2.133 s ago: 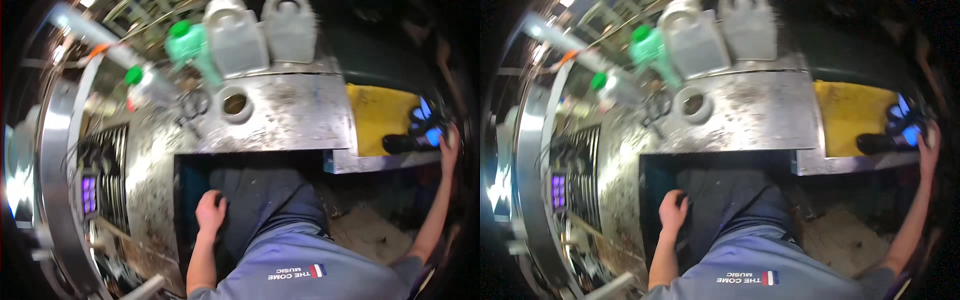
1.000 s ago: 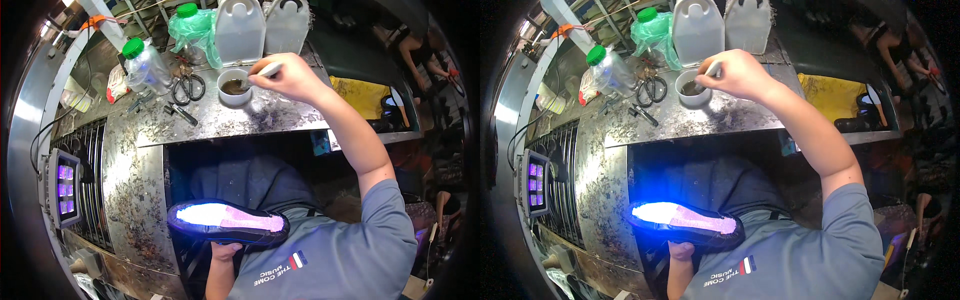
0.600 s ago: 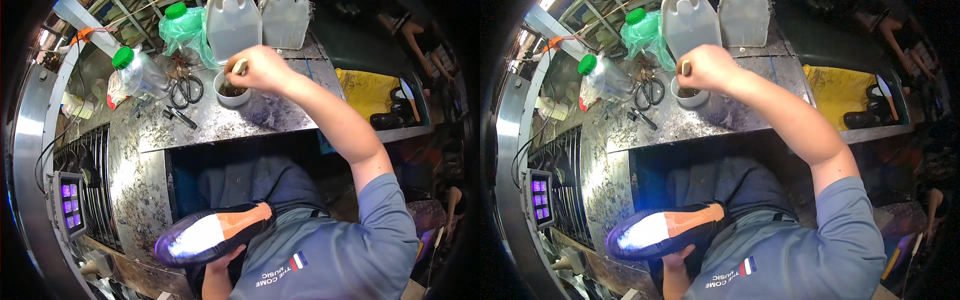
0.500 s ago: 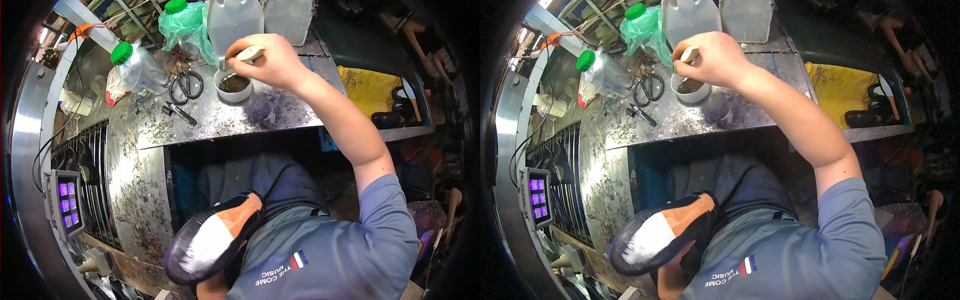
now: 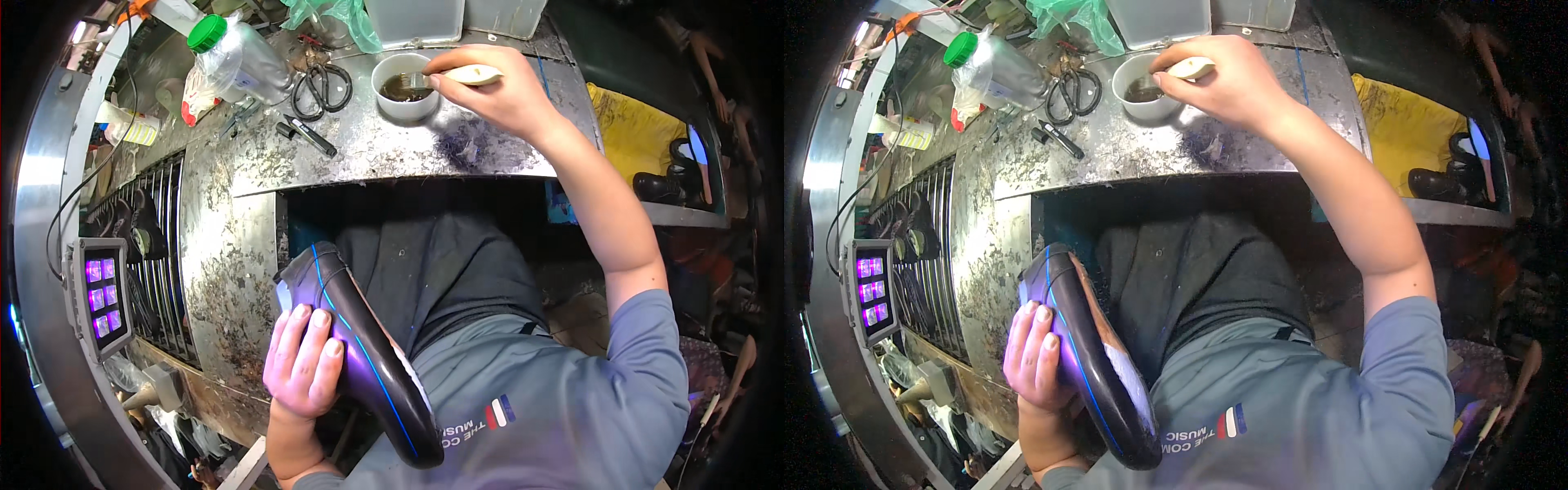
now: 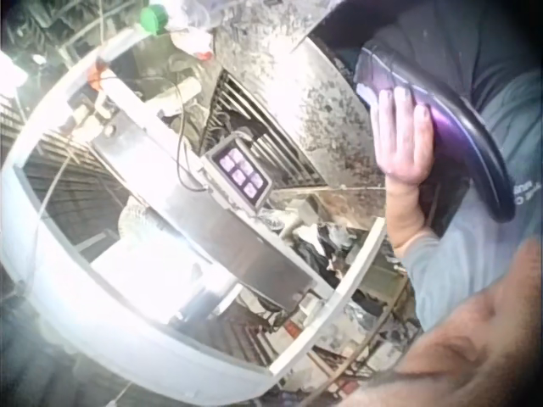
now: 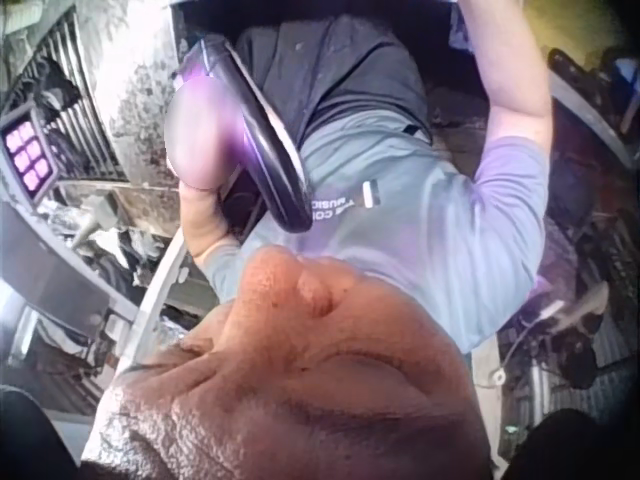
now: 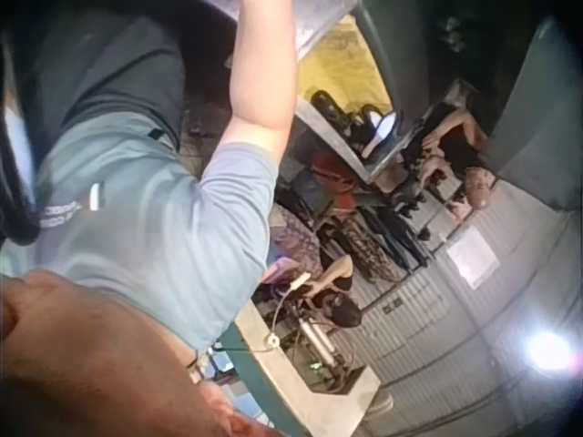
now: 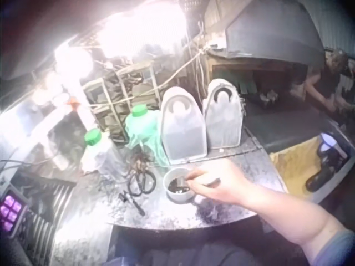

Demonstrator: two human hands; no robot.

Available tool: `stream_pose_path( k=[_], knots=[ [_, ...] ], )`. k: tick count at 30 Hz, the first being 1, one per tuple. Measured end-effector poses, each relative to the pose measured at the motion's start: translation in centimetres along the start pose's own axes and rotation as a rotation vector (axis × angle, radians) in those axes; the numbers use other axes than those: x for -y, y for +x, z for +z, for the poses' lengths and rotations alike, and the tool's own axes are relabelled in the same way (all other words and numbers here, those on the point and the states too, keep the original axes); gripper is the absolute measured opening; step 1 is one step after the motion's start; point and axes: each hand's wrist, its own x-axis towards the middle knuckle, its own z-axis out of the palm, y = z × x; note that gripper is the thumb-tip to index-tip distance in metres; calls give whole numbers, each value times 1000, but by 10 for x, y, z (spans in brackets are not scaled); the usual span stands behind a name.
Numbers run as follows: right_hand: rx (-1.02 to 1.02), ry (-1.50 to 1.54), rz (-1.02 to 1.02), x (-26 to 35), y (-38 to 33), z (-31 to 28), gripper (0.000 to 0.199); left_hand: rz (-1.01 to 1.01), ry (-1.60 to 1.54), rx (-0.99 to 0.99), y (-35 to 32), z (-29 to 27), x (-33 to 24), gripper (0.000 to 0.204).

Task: The person paints the sole and edges of a black shoe with a purple substance using a small brush. They repeatedly dip the brush into a small container of the substance and apply it to the shoe, focusing on the sole and the seam where the sole meets the upper. The person handles the shoe with their left hand while painting with their right.

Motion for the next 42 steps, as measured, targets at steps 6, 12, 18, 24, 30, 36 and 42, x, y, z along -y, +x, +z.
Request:
stream_pose_path(
  k=[6, 12, 18, 24, 30, 36, 42],
  knots=[
    [233, 579, 196, 60, -33, -7, 26, 69, 39, 72, 0, -9, 3, 32],
    [403, 732, 103, 90, -57, 14, 23, 70, 49, 133, -11, -9, 2, 31],
    [358, 834, -45, 105, -60, 41, 17, 73, 62, 203, -12, -17, -3, 32],
    [291, 812, -91, 113, -55, 48, 13, 99, 80, 230, -8, -22, -4, 34],
    [274, 768, -151, 116, -51, 53, 11, 108, 87, 251, -5, -24, -5, 34],
    [377, 855, -96, 118, -50, 47, 11, 108, 91, 251, -6, -23, -4, 33],
    [477, 950, -44, 118, -51, 41, 9, 97, 103, 242, -7, -21, -4, 32]
  ],
)
